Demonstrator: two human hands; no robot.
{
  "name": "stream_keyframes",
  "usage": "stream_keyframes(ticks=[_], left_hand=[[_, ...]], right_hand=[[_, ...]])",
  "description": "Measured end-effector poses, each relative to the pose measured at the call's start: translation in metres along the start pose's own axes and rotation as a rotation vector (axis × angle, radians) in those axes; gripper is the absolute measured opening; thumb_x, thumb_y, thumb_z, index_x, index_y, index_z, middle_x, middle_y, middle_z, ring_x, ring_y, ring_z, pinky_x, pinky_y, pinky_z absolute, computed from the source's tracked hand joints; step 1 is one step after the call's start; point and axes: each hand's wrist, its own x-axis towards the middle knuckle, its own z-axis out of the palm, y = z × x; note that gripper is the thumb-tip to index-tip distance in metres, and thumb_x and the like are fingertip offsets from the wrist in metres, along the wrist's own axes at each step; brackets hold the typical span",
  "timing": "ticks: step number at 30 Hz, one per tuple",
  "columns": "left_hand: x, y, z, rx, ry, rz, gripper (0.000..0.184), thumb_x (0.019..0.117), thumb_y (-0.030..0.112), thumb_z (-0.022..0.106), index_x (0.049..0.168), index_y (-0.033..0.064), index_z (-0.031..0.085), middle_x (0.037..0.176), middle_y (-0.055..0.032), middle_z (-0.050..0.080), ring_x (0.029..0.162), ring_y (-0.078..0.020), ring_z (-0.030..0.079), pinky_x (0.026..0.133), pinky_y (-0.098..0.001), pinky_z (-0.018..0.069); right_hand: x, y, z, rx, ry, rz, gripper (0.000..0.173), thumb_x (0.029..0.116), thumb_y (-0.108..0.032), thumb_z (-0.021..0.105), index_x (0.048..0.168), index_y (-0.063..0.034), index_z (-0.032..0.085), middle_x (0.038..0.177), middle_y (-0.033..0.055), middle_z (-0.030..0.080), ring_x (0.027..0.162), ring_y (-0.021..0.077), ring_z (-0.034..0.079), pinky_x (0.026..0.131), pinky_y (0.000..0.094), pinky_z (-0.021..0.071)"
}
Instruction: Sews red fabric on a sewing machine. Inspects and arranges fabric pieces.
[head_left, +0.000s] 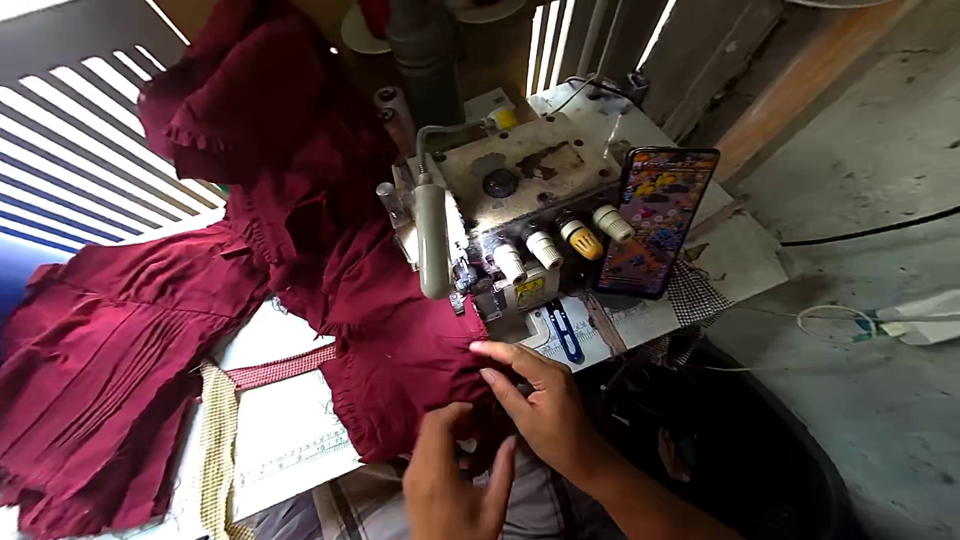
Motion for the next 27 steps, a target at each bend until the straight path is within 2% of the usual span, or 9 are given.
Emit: stream_keyframes(ticks=[5, 8, 11, 13, 15, 17, 19, 22, 27], left_hand=[[-0.038, -0.032, -0.005, -0.117, -0.088, -0.012, 0.016, 0.0902, 0.025, 0.074, 0.091, 0.0086, 0.076, 0.087, 0.0010, 0.075, 0.083, -0.0016, 0.071, 0.077, -0.0215, 0.0603], [-0.030, -0.033, -0.065, -0.094, -0.126, 0.028, 0.015, 0.0944, 0.023, 0.073, 0.098, 0.0095, 0.078, 0.097, -0.0011, 0.076, 0.093, -0.0029, 0.071, 0.084, -0.0215, 0.0594], [-0.002, -0.019, -0.113, 0.046, -0.018, 0.120, 0.019, 0.1034, 0.015, 0.059, 0.113, 0.0083, 0.073, 0.111, -0.0049, 0.074, 0.105, -0.0062, 0.069, 0.092, -0.0238, 0.0565], [0.027, -0.005, -0.123, 0.081, 0.144, 0.206, 0.022, 0.1061, 0.013, 0.051, 0.113, 0.0026, 0.070, 0.105, -0.0059, 0.073, 0.098, -0.0056, 0.068, 0.089, -0.0239, 0.0557], [0.059, 0.008, -0.113, -0.013, 0.261, 0.266, 0.022, 0.1060, 0.026, 0.053, 0.111, 0.0071, 0.064, 0.099, 0.0026, 0.066, 0.091, 0.0003, 0.062, 0.082, -0.0205, 0.0525], [0.087, 0.018, -0.092, -0.036, 0.168, 0.273, 0.055, 0.0894, 0.052, 0.074, 0.126, 0.0184, 0.050, 0.108, 0.0086, 0.059, 0.095, 0.0018, 0.060, 0.084, -0.0216, 0.0538], [0.110, 0.014, -0.064, 0.106, 0.079, 0.250, 0.085, 0.0688, 0.046, 0.091, 0.132, 0.0047, 0.052, 0.112, -0.0124, 0.063, 0.098, -0.0244, 0.064, 0.081, -0.0454, 0.0561], [0.132, -0.008, -0.054, 0.340, -0.033, 0.235, 0.053, 0.0682, 0.010, 0.083, 0.116, 0.0022, 0.063, 0.106, -0.0178, 0.066, 0.097, -0.0376, 0.066, 0.075, -0.0568, 0.0539], [0.139, -0.010, -0.085, 0.387, -0.149, 0.444, 0.021, 0.0739, 0.006, 0.070, 0.095, 0.0066, 0.071, 0.097, -0.0119, 0.064, 0.092, -0.0329, 0.062, 0.074, -0.0500, 0.0509]], right_hand=[[0.009, -0.021, -0.019, -0.183, -0.230, -0.025, 0.035, 0.0957, 0.004, 0.050, 0.115, -0.0070, 0.077, 0.109, 0.0060, 0.074, 0.102, 0.0087, 0.070, 0.090, 0.0213, 0.0569], [0.024, -0.031, -0.035, -0.451, -0.449, -0.139, 0.034, 0.0970, 0.001, 0.052, 0.119, -0.0111, 0.075, 0.106, 0.0088, 0.070, 0.093, 0.0166, 0.069, 0.081, 0.0292, 0.0588], [0.044, -0.044, -0.032, -0.588, -0.449, -0.286, 0.022, 0.0997, -0.011, 0.059, 0.106, -0.0169, 0.078, 0.107, 0.0085, 0.067, 0.089, 0.0203, 0.068, 0.073, 0.0345, 0.0589], [0.059, -0.050, -0.027, -0.568, -0.396, -0.386, 0.016, 0.0990, -0.013, 0.062, 0.099, -0.0158, 0.078, 0.115, 0.0072, 0.070, 0.087, 0.0194, 0.070, 0.070, 0.0368, 0.0604], [0.076, -0.055, -0.024, -0.501, -0.343, -0.441, 0.015, 0.0971, -0.011, 0.065, 0.100, -0.0139, 0.079, 0.100, 0.0038, 0.074, 0.083, 0.0167, 0.072, 0.067, 0.0364, 0.0606], [0.091, -0.058, -0.024, -0.465, -0.272, -0.417, 0.015, 0.0964, -0.011, 0.066, 0.101, -0.0130, 0.080, 0.087, 0.0040, 0.073, 0.077, 0.0166, 0.071, 0.065, 0.0372, 0.0587], [0.101, -0.060, -0.025, -0.429, -0.205, -0.369, 0.014, 0.0963, -0.009, 0.066, 0.098, -0.0111, 0.080, 0.082, 0.0042, 0.071, 0.071, 0.0136, 0.067, 0.064, 0.0326, 0.0570], [0.102, -0.059, -0.028, -0.374, -0.205, -0.341, 0.012, 0.0966, -0.009, 0.067, 0.096, -0.0109, 0.079, 0.084, 0.0015, 0.072, 0.068, 0.0077, 0.066, 0.062, 0.0247, 0.0568], [0.087, -0.050, -0.034, -0.389, -0.210, -0.391, 0.014, 0.0967, -0.013, 0.067, 0.101, -0.0138, 0.080, 0.091, -0.0010, 0.075, 0.078, 0.0058, 0.069, 0.068, 0.0253, 0.0579]])
